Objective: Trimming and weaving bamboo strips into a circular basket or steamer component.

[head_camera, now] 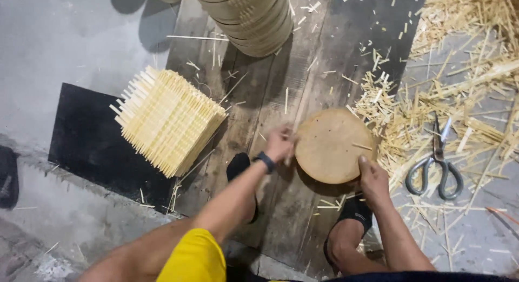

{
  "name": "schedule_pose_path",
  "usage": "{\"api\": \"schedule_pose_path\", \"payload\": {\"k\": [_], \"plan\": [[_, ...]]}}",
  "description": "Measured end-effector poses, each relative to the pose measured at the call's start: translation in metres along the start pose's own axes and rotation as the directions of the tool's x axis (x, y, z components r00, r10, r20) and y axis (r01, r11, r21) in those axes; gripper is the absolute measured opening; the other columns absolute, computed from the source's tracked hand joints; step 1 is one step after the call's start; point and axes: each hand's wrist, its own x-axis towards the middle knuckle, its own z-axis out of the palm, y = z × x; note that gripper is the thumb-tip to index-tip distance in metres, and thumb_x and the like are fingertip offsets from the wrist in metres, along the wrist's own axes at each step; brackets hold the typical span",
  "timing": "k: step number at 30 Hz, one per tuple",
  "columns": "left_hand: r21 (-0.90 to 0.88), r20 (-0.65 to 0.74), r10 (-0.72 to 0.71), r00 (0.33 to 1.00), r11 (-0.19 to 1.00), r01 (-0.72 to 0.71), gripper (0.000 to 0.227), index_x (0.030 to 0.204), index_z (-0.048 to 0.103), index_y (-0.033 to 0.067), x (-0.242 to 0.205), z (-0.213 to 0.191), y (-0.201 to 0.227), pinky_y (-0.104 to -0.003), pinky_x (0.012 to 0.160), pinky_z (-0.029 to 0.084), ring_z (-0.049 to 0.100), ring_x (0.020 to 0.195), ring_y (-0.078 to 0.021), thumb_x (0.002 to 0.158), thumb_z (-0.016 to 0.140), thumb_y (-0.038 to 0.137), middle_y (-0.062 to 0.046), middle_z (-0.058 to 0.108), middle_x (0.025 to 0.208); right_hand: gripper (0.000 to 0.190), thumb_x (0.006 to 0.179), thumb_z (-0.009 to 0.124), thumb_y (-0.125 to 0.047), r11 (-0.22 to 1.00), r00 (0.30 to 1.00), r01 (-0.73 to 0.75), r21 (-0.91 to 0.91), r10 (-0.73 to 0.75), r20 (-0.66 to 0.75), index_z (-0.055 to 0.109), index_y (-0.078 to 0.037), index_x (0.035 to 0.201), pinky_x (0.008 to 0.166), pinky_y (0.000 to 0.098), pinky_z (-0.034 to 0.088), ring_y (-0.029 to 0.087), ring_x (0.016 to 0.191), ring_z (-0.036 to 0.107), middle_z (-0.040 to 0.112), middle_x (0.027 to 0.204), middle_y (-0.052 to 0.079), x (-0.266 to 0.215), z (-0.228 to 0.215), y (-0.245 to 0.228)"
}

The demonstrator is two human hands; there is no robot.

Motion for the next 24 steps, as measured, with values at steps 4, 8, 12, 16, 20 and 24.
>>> {"api": "schedule_pose_path", "payload": {"k": [4,8,12,16,20,24], "plan": [[0.637,-0.14,0.631,0.763,0.647,-0.419,0.046,0.122,0.064,-0.0011,-0.021,-0.173,0.017,-0.049,0.101,0.049,0.059,0.117,-0.0441,0.078,0.073,0.012,-0.025,0.064,0.125,0.045,0.105,0.055,-0.042,0.982,0.996,-0.058,0.179,0.045,0.076,0.068,0.001,0.1,0.062,0.0364,0.057,0.023,0.068,0.065,0.069,0.081,0.008,-0.006,-0.001,0.027],[0.877,-0.392,0.186,0.901,0.372,0.305,0.071,0.128,0.052,-0.0047,-0.039,-0.27,0.014,-0.049,0.1,0.047,0.055,0.119,-0.043,0.068,0.081,0.019,-0.03,0.058,0.127,0.044,0.107,0.056,-0.041,0.955,0.994,-0.079,0.287,0.053,0.096,0.064,0.001,0.099,0.063,0.034,0.056,0.021,0.07,0.065,0.065,0.082,0.01,-0.005,-0.015,0.048],[0.797,-0.2,-0.21,0.957,0.533,0.284,0.05,0.1,0.071,-0.0011,-0.059,-0.313,0.017,-0.045,0.096,0.053,0.068,0.109,-0.0382,0.075,0.092,0.037,-0.025,0.072,0.111,0.042,0.109,0.054,-0.042,0.941,0.993,-0.068,0.332,0.031,0.115,0.064,-0.001,0.102,0.066,0.0326,0.054,0.02,0.075,0.066,0.064,0.087,0.009,-0.005,-0.017,0.051],[0.772,-0.173,-0.199,0.965,0.581,0.258,0.035,0.087,0.076,0.0064,-0.046,-0.346,-0.001,-0.046,0.085,0.057,0.074,0.09,-0.0318,0.072,0.09,0.034,-0.016,0.076,0.088,0.043,0.109,0.054,-0.041,0.934,0.992,-0.071,0.351,0.031,0.119,0.063,0.0,0.103,0.068,0.0325,0.055,0.019,0.076,0.066,0.065,0.087,0.009,-0.008,-0.02,0.049],[0.736,-0.145,0.073,0.987,0.674,0.059,0.028,0.09,0.081,0.0096,-0.056,-0.344,0.066,-0.043,0.08,0.059,0.076,0.081,-0.032,0.069,0.083,0.028,-0.016,0.077,0.087,0.041,0.109,0.053,-0.04,0.929,0.998,-0.028,0.369,0.003,0.068,0.064,-0.001,0.11,0.069,0.0316,0.054,0.018,0.077,0.065,0.066,0.089,0.009,-0.012,-0.021,0.034],[0.825,-0.132,0.521,0.843,0.529,-0.198,0.01,0.079,0.08,0.0122,-0.082,-0.241,0.164,-0.046,0.073,0.057,0.07,0.078,-0.0359,0.081,0.074,0.02,-0.015,0.073,0.081,0.038,0.112,0.054,-0.036,0.918,0.994,0.113,0.38,-0.099,-0.055,0.062,0.001,0.115,0.071,0.0324,0.055,0.019,0.078,0.065,0.066,0.092,0.01,-0.011,-0.028,0.025]]}}
